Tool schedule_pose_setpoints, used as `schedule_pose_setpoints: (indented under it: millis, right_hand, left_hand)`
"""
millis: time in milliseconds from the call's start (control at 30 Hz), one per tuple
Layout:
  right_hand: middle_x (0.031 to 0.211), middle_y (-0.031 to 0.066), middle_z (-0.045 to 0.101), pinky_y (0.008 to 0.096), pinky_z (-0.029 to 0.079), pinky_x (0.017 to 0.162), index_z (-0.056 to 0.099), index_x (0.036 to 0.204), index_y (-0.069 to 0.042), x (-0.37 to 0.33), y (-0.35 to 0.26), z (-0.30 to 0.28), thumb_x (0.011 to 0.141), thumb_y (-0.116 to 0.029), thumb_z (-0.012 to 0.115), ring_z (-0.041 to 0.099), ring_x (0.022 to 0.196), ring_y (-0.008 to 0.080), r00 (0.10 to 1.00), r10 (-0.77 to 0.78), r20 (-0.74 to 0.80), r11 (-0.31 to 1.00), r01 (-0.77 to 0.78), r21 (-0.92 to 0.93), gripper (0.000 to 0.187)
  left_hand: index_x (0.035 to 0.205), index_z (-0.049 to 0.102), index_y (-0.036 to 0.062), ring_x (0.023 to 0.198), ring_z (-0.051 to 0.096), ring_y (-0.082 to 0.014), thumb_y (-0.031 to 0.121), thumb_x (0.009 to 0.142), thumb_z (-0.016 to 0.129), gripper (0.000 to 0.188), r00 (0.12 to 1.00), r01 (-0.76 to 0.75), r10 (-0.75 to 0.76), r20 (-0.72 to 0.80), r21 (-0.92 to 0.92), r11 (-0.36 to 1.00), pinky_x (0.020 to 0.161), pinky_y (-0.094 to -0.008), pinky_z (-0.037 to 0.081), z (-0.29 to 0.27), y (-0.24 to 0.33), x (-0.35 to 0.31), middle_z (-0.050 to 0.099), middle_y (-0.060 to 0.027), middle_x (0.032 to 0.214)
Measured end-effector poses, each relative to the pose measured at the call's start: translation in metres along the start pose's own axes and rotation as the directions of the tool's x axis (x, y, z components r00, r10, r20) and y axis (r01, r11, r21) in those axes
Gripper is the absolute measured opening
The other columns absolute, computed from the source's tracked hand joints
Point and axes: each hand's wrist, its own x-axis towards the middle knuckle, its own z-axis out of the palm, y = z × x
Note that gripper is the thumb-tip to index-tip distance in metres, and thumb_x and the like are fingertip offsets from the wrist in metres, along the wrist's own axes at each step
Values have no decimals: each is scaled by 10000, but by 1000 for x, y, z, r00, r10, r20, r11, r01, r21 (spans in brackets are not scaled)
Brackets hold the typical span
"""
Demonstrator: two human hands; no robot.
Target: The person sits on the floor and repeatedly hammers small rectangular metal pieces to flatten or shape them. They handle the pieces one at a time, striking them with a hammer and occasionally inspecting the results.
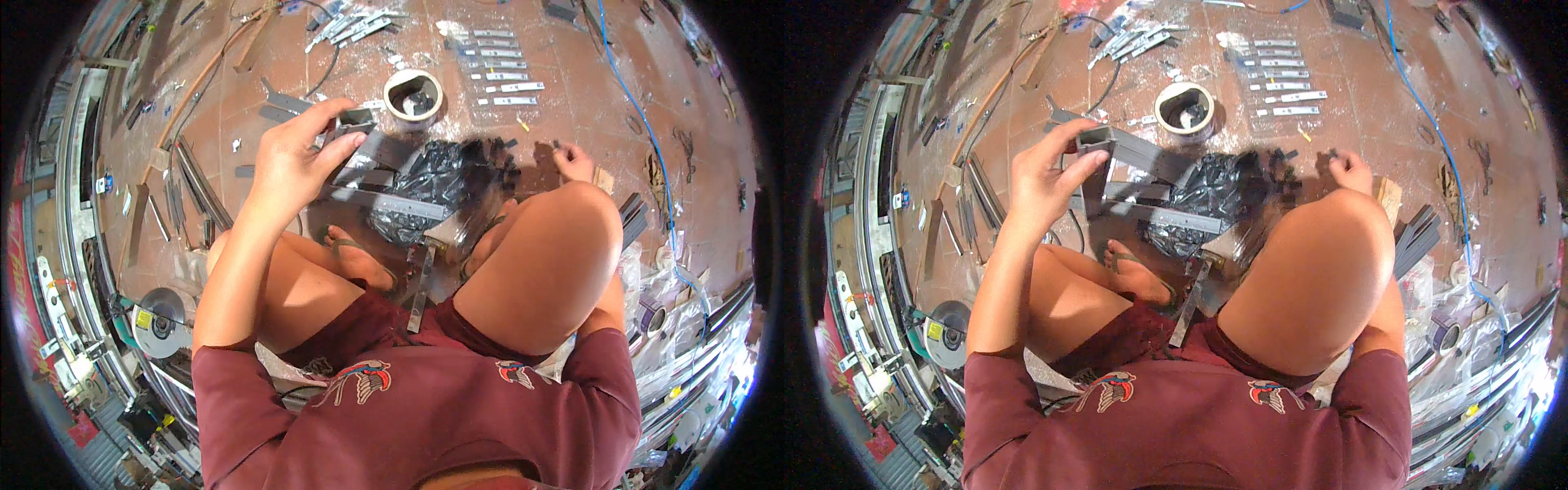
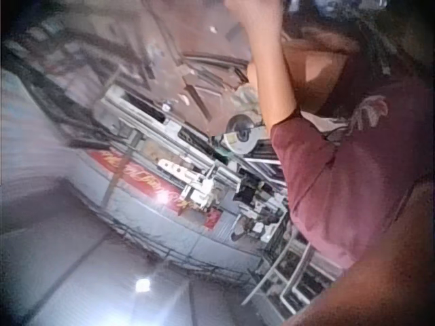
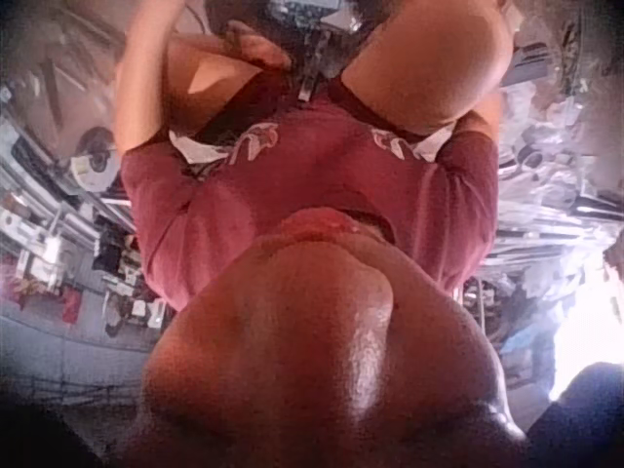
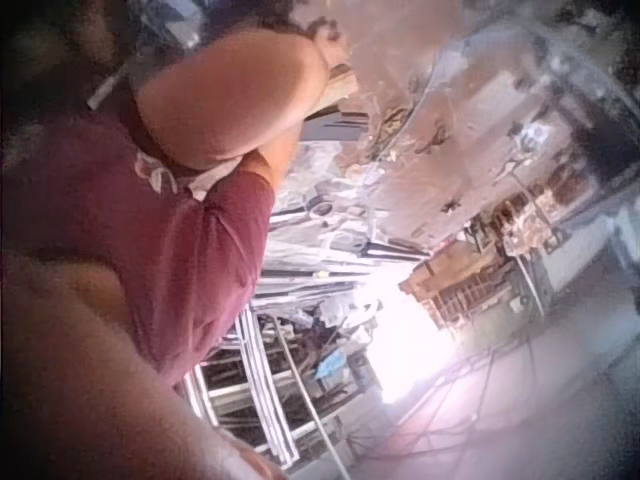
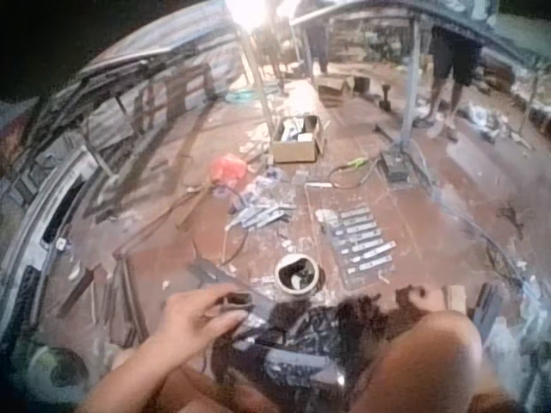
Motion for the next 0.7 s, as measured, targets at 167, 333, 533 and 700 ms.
schedule_pose_setpoints:
  millis: [167, 333, 533, 700]
  right_hand:
    - [956, 44, 723, 274, 527, 679, 690, 1241, -41, -22, -206, -116, 977, -189, 649, 630, 772, 103, 947, -321, -14, 916, 314, 251, 306]
    - [981, 25, 715, 252, 521, 739, 711, 1193, -23, -99, -365, -116, 943, -160, 709, 630, 811, 92, 749, -660, 58, 694, 578, 430, 285]
    - [907, 28, 710, 245, 528, 741, 726, 1106, -12, -128, -407, -64, 943, -149, 714, 642, 825, 90, 757, -639, 135, 631, 415, 655, 213]
    - [896, 26, 711, 242, 520, 724, 728, 1119, -13, -126, -402, -46, 951, -160, 715, 631, 809, 87, 776, -615, 140, 641, 389, 662, 223]
  left_hand:
    - [1166, 683, 59, 833, 729, -207, 205, 797, 848, 430, 983, -55, 31, -180, -132, 990, 734, -313, 571, -32, 40, 4, 738, -139, 969]
    - [1147, 693, 43, 848, 713, -156, 146, 801, 845, 392, 964, -193, 114, -241, -338, 921, 747, -296, 561, -33, 55, 18, 744, -69, 991]
    - [1130, 704, 63, 784, 661, -124, 150, 801, 830, 362, 971, -185, 65, -230, -548, 816, 734, -276, 536, -10, 53, 28, 731, -58, 952]
    - [1183, 674, 40, 868, 661, -97, 67, 825, 817, 386, 995, 21, -69, -71, -526, 850, 760, -255, 536, -3, 49, 30, 725, -43, 992]
